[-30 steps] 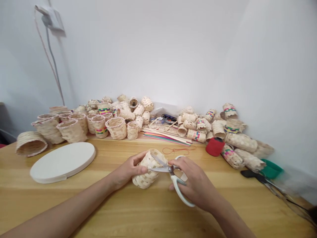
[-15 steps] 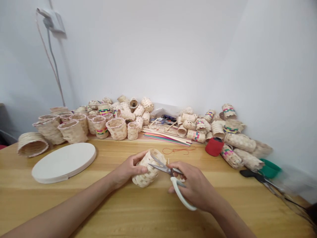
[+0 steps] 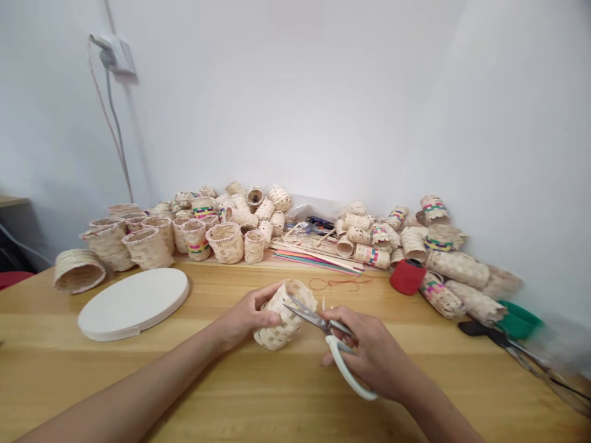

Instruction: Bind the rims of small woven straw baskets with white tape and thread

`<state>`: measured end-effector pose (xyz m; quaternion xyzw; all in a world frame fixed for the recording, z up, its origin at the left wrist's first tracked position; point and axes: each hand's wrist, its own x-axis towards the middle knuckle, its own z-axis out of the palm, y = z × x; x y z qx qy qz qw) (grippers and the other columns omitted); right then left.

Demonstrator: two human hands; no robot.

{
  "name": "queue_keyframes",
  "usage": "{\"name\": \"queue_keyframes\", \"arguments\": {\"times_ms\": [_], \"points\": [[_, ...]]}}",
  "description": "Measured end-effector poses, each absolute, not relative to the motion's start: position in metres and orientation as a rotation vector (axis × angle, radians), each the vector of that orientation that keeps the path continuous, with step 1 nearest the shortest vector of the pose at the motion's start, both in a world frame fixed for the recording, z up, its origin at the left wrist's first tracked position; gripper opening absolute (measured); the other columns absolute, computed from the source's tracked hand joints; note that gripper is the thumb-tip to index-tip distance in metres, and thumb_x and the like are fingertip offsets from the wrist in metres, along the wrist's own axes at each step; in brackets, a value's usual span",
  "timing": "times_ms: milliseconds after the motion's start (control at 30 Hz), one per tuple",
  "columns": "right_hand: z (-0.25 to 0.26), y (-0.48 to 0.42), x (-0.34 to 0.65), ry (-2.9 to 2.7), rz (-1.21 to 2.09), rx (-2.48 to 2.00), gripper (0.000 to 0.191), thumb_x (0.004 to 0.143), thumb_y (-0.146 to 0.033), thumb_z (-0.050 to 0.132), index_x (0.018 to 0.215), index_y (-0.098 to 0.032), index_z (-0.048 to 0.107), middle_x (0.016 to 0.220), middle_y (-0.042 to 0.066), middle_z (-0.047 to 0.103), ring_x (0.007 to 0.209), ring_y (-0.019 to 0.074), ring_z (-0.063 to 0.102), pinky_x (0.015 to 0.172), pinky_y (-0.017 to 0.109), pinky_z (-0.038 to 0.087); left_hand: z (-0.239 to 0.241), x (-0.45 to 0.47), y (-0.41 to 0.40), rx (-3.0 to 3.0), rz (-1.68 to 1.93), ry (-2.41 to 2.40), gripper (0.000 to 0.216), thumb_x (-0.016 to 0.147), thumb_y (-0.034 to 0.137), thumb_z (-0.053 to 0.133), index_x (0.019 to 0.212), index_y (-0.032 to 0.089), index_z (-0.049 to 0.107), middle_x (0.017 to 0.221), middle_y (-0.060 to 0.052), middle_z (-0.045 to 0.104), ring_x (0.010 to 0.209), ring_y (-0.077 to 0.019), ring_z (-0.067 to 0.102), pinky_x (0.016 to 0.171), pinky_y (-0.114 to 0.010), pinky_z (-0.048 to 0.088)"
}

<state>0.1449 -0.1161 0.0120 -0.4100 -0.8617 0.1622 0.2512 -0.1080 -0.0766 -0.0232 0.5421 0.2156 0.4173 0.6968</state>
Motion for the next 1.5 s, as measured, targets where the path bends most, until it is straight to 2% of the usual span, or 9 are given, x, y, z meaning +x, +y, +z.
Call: {"name": "queue_keyframes", "arguments": {"times_ms": [400,600,733,867,1133,1233,1300,1367,1500], "points": [[0.006,-0.114,0.144,-2.319,0.403,-1.147,0.03,0.078,-0.033,0.066,0.106,-0.023,0.058,0.083,0.001,0.068,0.067,0.018,0.062,0.063,0.027,0.045,-0.021,-0.108,-0.077,1.199,0.948,0.461,0.085,0.059,0.036,0.085,0.134,0.02,0.048,0.122,-0.012,0.062,0.101,-0.026,0.061,0.078,-0.028,0.046],[0.007,-0.105,0.147,-2.033,0.624,-1.195,0.035,0.076,-0.028,0.064,0.109,-0.024,0.054,0.085,0.0,0.065,0.072,0.0178,0.061,0.068,0.029,0.046,-0.019,-0.106,-0.076,1.198,1.029,0.506,0.09,0.058,0.033,0.086,0.137,0.021,0.045,0.125,-0.013,0.061,0.104,-0.026,0.06,0.085,-0.03,0.046],[0.001,-0.094,0.15,-1.65,0.838,-1.108,0.038,0.079,-0.042,0.061,0.109,-0.021,0.049,0.082,0.002,0.062,0.07,0.0175,0.059,0.063,0.03,0.047,-0.018,-0.103,-0.075,1.228,1.125,0.632,0.095,0.053,0.035,0.087,0.137,0.019,0.045,0.131,-0.014,0.057,0.118,-0.0321,0.052,0.094,-0.035,0.043],[-0.006,-0.088,0.145,-1.371,1.15,-0.958,0.053,0.07,-0.055,0.07,0.103,-0.021,0.047,0.08,0.004,0.064,0.065,0.0169,0.06,0.059,0.03,0.048,-0.021,-0.1,-0.077,1.368,1.151,0.683,0.09,0.051,0.034,0.088,0.132,0.019,0.051,0.135,-0.012,0.053,0.124,-0.0338,0.046,0.102,-0.038,0.038],[-0.008,-0.092,0.137,-1.259,1.275,-0.9,0.054,0.063,-0.044,0.08,0.103,-0.022,0.05,0.083,0.002,0.064,0.069,0.0162,0.062,0.061,0.028,0.048,-0.018,-0.098,-0.082,1.672,1.171,0.754,0.076,0.054,0.036,0.086,0.124,0.021,0.06,0.131,-0.011,0.055,0.123,-0.0348,0.044,0.107,-0.042,0.031],[-0.008,-0.092,0.138,-1.28,1.253,-0.928,0.053,0.064,-0.044,0.079,0.104,-0.022,0.051,0.083,0.002,0.064,0.065,0.0146,0.06,0.058,0.027,0.046,-0.018,-0.097,-0.084,1.538,1.135,0.645,0.076,0.058,0.047,0.082,0.124,0.019,0.059,0.128,-0.012,0.056,0.119,-0.0328,0.048,0.099,-0.037,0.039],[-0.007,-0.093,0.138,-1.329,1.208,-0.942,0.053,0.065,-0.044,0.079,0.105,-0.022,0.052,0.083,0.002,0.064,0.068,0.0153,0.06,0.057,0.026,0.046,-0.019,-0.095,-0.086,1.333,1.019,0.547,0.074,0.063,0.053,0.076,0.125,0.017,0.058,0.121,-0.013,0.061,0.106,-0.0292,0.057,0.085,-0.033,0.046],[-0.006,-0.094,0.14,-1.381,1.147,-0.943,0.052,0.065,-0.043,0.078,0.106,-0.023,0.053,0.087,0.003,0.065,0.075,0.0169,0.06,0.06,0.026,0.047,-0.02,-0.094,-0.089,1.149,0.928,0.489,0.067,0.07,0.054,0.071,0.125,0.017,0.058,0.111,-0.012,0.067,0.09,-0.0239,0.063,0.073,-0.028,0.048],[-0.005,-0.098,0.143,-1.429,1.039,-0.899,0.05,0.066,-0.039,0.078,0.108,-0.025,0.055,0.099,0.005,0.066,0.078,0.0164,0.059,0.067,0.029,0.049,-0.021,-0.089,-0.096,0.98,0.924,0.46,0.049,0.08,0.044,0.065,0.124,0.023,0.058,0.102,-0.006,0.071,0.088,-0.0197,0.065,0.079,-0.028,0.046]]}}
